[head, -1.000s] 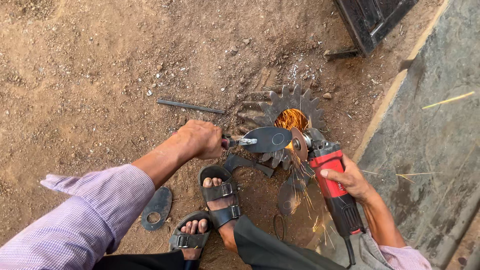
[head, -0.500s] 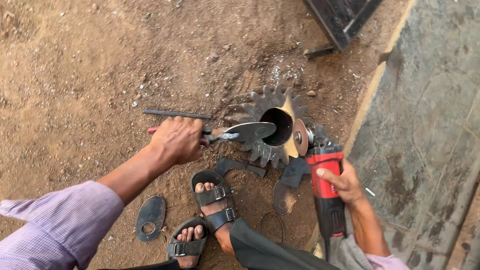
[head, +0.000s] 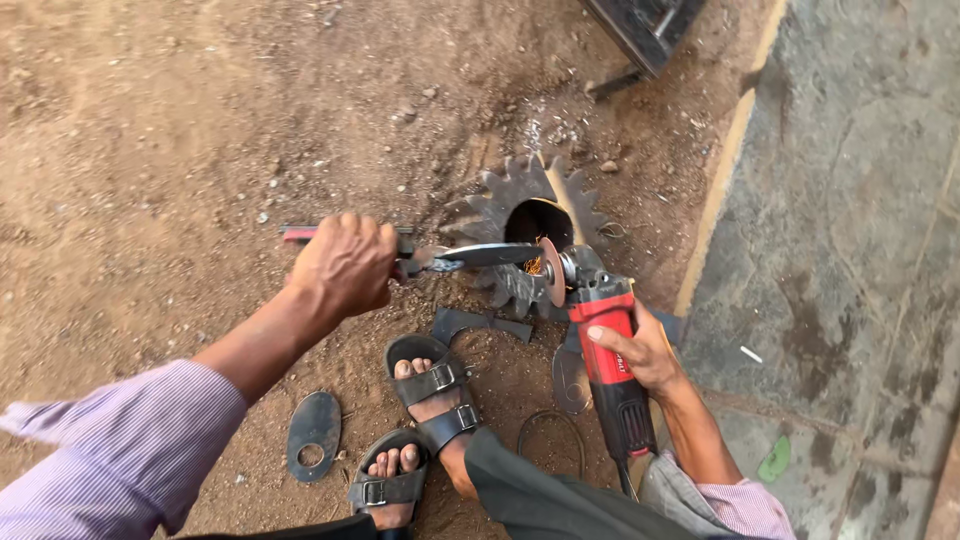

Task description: The person sits on the ground and uses an angle grinder to grind and shape small metal pieces, holding each piece steady with locking pliers while sparks fly. They reposition the pieces repeatedly to grind different edges, then set the grinder down and pick up the finished pieces at the end.

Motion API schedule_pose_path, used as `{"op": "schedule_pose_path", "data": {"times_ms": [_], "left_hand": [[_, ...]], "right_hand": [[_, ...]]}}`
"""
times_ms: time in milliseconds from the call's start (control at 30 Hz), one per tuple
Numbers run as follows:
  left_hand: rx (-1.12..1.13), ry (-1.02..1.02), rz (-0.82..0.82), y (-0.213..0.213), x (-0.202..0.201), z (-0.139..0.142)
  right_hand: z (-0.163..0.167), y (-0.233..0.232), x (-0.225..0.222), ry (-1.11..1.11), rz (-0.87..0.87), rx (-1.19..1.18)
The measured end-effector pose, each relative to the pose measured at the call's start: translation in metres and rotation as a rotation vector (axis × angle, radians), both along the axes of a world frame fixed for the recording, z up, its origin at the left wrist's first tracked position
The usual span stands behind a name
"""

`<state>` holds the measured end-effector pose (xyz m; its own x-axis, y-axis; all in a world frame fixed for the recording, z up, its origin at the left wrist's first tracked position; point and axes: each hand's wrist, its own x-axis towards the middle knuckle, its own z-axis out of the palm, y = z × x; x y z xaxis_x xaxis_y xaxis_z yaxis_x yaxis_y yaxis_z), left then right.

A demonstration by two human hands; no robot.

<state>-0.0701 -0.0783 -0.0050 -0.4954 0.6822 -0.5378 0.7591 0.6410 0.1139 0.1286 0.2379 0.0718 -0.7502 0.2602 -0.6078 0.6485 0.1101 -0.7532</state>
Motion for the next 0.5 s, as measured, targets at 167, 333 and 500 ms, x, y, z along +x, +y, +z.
{"op": "schedule_pose_path", "data": {"times_ms": [167, 333, 500], "left_hand": [[0.021, 0.134, -0.054, -0.014, 0.005, -0.006], [-0.039, 0.138, -0.088, -0.015, 0.006, -0.003], [0.098, 0.275, -0.118, -0.001, 0.014, 0.01]], "right_hand": [[0.0, -0.013, 0.005, 0.044, 0.079, 0.095], [0.0, -0.018, 0.015, 0.02, 0.047, 0.159], [0.002, -0.015, 0.025, 0.031, 0.031, 0.367]]}}
